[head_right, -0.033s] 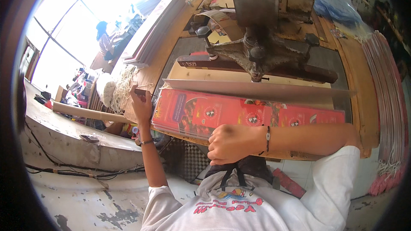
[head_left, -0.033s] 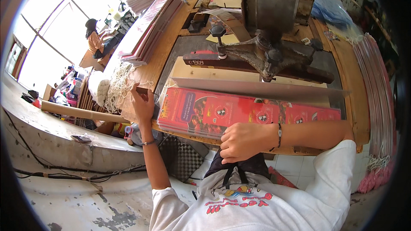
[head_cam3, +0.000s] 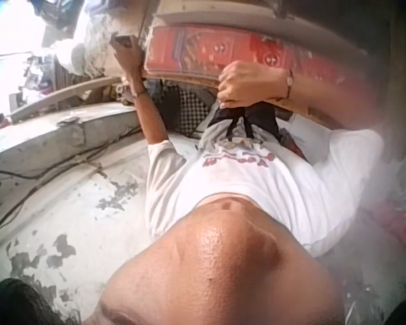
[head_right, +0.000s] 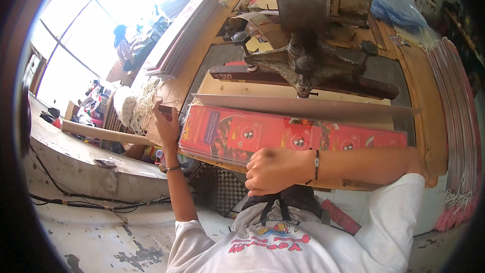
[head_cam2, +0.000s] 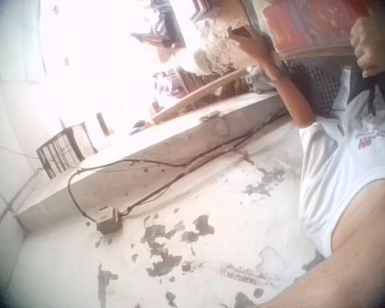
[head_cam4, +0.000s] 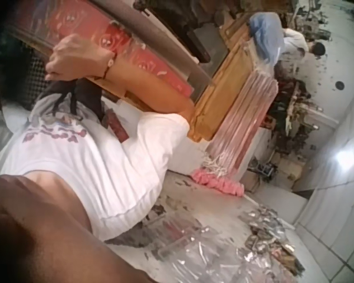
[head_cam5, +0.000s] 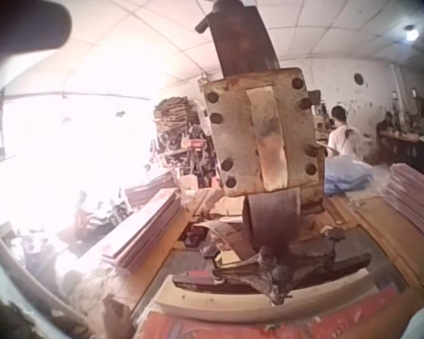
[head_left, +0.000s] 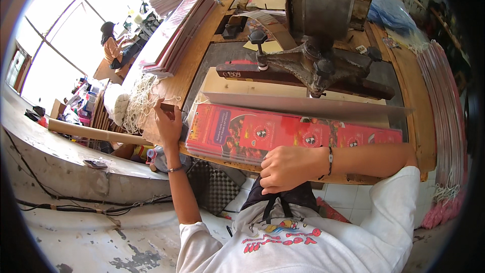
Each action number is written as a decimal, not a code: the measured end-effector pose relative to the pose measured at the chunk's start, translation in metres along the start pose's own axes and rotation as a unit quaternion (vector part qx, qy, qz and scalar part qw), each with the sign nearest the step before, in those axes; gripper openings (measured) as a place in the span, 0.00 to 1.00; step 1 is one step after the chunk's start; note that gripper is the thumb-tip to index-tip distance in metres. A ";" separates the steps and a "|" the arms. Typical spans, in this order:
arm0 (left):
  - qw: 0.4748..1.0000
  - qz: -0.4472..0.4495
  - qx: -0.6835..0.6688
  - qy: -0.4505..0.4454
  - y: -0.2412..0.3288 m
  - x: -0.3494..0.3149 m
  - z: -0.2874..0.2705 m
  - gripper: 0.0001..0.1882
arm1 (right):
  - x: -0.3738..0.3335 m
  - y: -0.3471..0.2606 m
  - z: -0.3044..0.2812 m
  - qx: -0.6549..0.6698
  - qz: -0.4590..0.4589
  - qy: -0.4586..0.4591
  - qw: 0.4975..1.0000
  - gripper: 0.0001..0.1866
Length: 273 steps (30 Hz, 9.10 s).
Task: The person ties a white string around a red package by hand on a workbench.
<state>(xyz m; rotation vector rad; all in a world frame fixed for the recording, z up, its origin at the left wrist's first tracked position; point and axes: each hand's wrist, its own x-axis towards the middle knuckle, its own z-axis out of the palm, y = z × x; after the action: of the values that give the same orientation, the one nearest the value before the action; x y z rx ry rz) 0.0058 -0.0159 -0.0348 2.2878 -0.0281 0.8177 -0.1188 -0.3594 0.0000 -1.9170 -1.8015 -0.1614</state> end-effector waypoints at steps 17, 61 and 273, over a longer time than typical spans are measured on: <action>1.000 -0.009 0.005 0.000 -0.004 0.002 0.003 0.25 | 0.001 0.001 -0.001 0.005 0.011 -0.008 1.000 0.20; 0.999 -0.001 -0.040 0.007 -0.009 0.004 0.002 0.21 | 0.001 0.002 0.003 0.024 0.012 0.018 0.999 0.20; 0.995 0.075 -0.072 0.010 -0.013 -0.001 0.001 0.22 | 0.010 0.001 -0.004 -0.005 0.008 -0.021 1.000 0.20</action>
<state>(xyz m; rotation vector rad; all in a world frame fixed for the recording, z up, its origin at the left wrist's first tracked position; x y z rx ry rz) 0.0086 -0.0066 -0.0438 2.1600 -0.2436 0.8860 -0.1154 -0.3520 0.0069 -1.9545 -1.8154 -0.1260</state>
